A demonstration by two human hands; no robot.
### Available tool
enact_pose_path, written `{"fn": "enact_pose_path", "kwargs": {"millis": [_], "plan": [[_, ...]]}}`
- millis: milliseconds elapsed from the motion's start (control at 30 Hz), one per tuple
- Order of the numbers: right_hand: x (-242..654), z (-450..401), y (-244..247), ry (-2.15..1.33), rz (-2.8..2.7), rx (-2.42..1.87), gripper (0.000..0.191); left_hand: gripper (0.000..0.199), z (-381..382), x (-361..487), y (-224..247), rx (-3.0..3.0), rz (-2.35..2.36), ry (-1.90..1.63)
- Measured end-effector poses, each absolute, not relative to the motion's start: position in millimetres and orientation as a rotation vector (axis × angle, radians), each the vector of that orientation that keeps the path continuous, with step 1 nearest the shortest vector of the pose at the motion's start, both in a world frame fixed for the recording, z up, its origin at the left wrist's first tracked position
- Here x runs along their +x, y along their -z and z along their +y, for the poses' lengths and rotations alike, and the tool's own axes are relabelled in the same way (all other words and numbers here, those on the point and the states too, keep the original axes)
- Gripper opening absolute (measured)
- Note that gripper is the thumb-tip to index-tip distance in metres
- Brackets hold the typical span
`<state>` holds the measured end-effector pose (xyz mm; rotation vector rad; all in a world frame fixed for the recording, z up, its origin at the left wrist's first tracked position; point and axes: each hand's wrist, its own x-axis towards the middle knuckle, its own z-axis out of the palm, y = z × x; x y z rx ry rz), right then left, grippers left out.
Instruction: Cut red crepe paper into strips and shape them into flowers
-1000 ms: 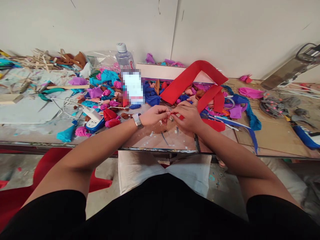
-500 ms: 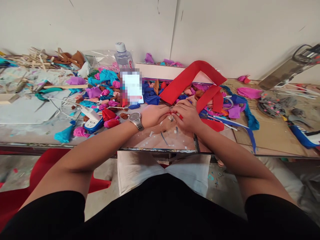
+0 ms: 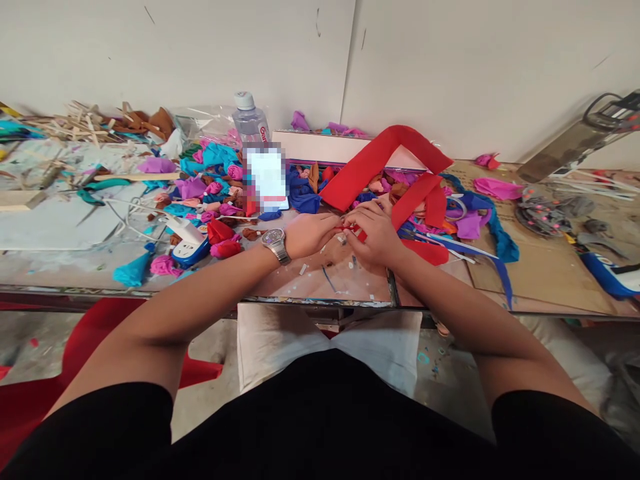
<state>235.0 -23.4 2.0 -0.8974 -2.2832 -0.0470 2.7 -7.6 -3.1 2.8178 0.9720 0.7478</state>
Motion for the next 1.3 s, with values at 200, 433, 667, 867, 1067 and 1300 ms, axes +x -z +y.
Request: {"fn": "enact_pose_path", "kwargs": {"millis": [200, 433, 667, 867, 1067, 1300], "plan": [[235, -23, -2, 0.069, -2.298, -0.899, 0.009, 0.034, -10, 4, -1, 2.657, 0.894, -0.767], [235, -24, -4, 0.128, -2.297, -0.846, 0.012, 0.066, -14, 10, 1, 1.83, 0.644, -0.73], [236, -22, -4, 0.147, -2.28, -0.838, 0.01, 0.055, -12, 13, 1, 1.722, 0.579, -0.724], [236, -23, -4, 0.144, -2.261, -0.868, 0.008, 0.049, -12, 8, -1, 2.004, 0.676, -0.786], [237, -26, -6, 0.119, -2.274, -0.896, 0.009, 0.041, -14, 5, -3, 2.233, 0.766, -0.805], [237, -25, -5, 0.115, -2.291, -0.908, 0.014, 0.043, -14, 5, -3, 2.187, 0.784, -0.784]]}}
